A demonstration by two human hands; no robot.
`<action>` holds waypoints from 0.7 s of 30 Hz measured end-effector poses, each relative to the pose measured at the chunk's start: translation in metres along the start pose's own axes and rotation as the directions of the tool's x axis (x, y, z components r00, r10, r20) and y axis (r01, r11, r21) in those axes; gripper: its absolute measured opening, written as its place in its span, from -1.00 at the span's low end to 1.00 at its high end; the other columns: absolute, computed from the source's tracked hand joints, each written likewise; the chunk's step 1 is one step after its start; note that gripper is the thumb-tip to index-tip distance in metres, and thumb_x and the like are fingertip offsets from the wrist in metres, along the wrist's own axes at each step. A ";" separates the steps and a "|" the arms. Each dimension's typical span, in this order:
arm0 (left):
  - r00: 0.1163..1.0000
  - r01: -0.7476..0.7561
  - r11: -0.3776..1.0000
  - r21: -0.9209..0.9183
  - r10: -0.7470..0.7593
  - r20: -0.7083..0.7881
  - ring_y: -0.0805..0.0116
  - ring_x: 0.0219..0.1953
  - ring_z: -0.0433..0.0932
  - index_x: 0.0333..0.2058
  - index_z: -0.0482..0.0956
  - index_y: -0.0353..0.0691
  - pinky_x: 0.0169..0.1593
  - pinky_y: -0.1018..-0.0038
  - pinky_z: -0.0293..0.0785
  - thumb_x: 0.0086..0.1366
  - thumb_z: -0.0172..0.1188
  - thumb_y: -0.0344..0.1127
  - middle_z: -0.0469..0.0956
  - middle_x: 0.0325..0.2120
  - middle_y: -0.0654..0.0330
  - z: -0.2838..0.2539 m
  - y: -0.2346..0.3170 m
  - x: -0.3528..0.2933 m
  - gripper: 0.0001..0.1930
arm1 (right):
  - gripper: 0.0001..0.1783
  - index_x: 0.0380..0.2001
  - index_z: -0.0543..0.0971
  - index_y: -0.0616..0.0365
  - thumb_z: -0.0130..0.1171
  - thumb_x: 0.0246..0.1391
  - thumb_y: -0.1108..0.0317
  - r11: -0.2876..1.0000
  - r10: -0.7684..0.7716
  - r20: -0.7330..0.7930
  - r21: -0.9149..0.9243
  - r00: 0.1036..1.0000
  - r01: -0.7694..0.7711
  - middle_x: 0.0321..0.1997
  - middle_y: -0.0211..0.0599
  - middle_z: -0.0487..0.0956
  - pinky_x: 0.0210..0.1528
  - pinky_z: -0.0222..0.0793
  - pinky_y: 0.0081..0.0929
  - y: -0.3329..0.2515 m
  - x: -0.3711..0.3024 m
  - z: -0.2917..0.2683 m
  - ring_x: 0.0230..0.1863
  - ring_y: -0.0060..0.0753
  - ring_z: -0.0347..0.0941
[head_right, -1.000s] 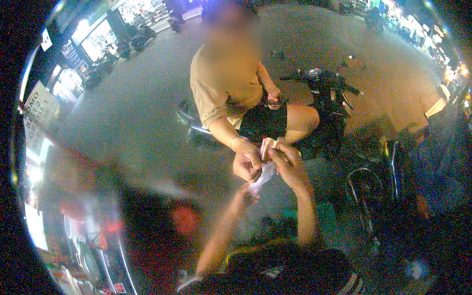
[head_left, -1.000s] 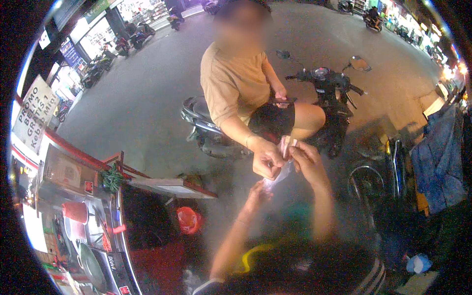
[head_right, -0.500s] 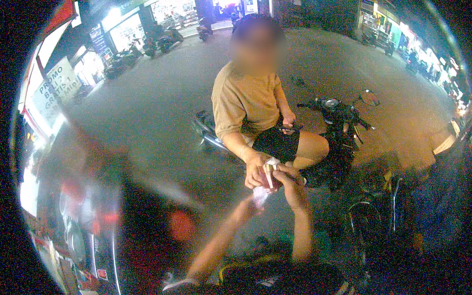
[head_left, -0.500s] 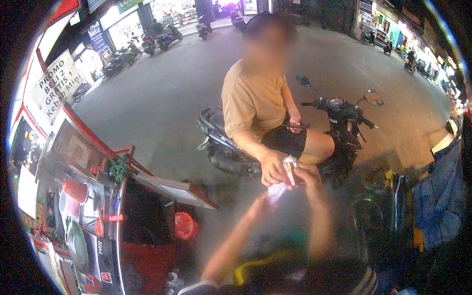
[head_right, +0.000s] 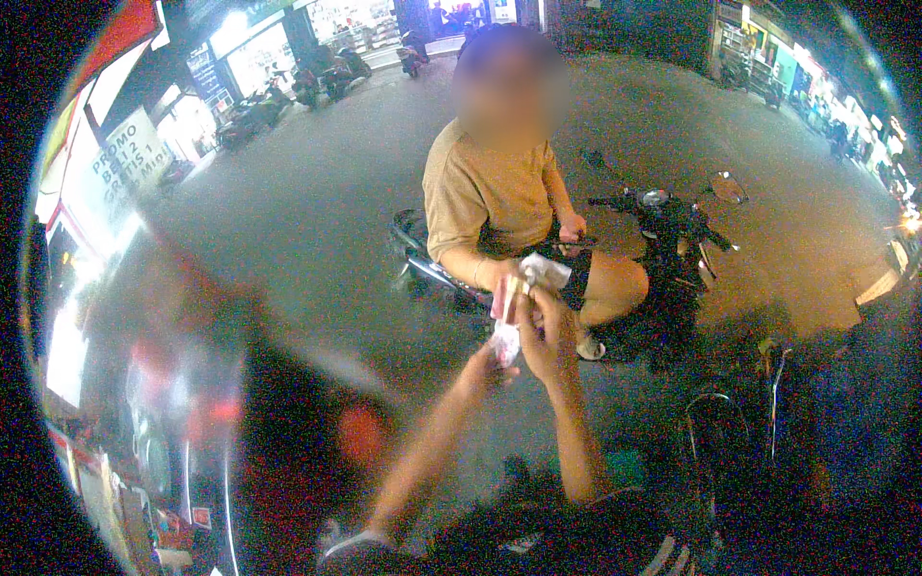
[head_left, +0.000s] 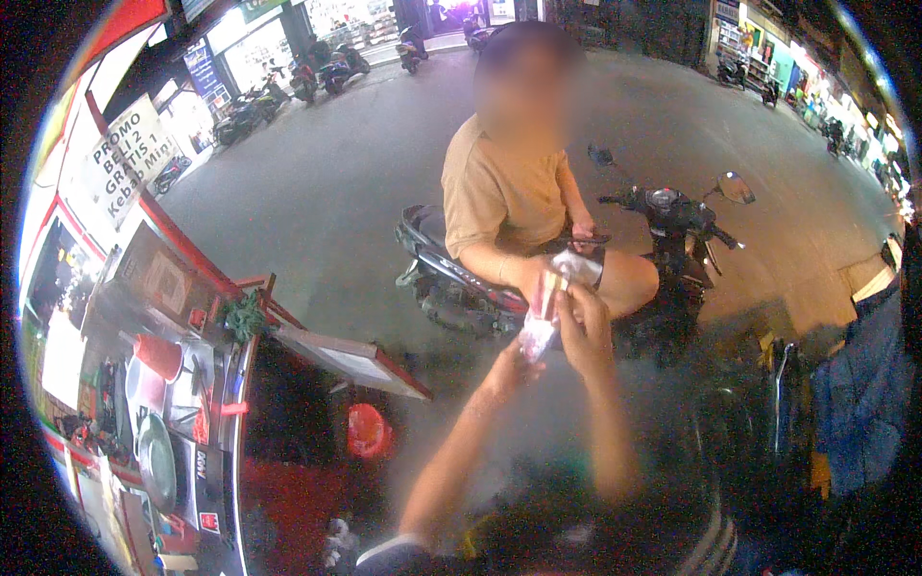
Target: The person cooks a flatbread on a griddle, then assembles a wrap by adding shredded cabbage, sliced meat, and sauces. The wrap is folded, placed in a plastic bag, and handed to a customer on a scooter.
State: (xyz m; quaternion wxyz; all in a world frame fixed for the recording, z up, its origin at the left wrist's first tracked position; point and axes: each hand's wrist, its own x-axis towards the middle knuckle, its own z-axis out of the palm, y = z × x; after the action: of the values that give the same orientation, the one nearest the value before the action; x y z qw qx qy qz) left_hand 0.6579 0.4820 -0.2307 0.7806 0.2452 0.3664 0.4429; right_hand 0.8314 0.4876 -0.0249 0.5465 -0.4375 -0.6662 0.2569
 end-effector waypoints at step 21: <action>0.282 -0.298 0.954 -0.045 0.043 -0.958 0.18 -0.13 0.76 0.00 0.85 -0.13 0.04 0.06 0.67 0.67 0.01 0.21 0.74 0.19 0.13 -0.258 -0.351 -0.589 -0.42 | -0.83 -0.04 0.58 0.14 0.06 0.53 0.32 0.267 0.027 0.705 0.679 0.709 -0.684 -0.20 -0.35 0.61 -0.08 0.59 -0.36 -0.116 -0.210 0.290 -0.16 -0.38 0.60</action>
State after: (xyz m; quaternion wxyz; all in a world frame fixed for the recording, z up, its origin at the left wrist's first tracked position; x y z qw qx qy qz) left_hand 0.4339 -0.1870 -0.4274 0.3822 -0.1115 0.6766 0.6195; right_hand 0.5238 0.2898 -0.1139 0.3880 -0.1041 -0.4058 0.8209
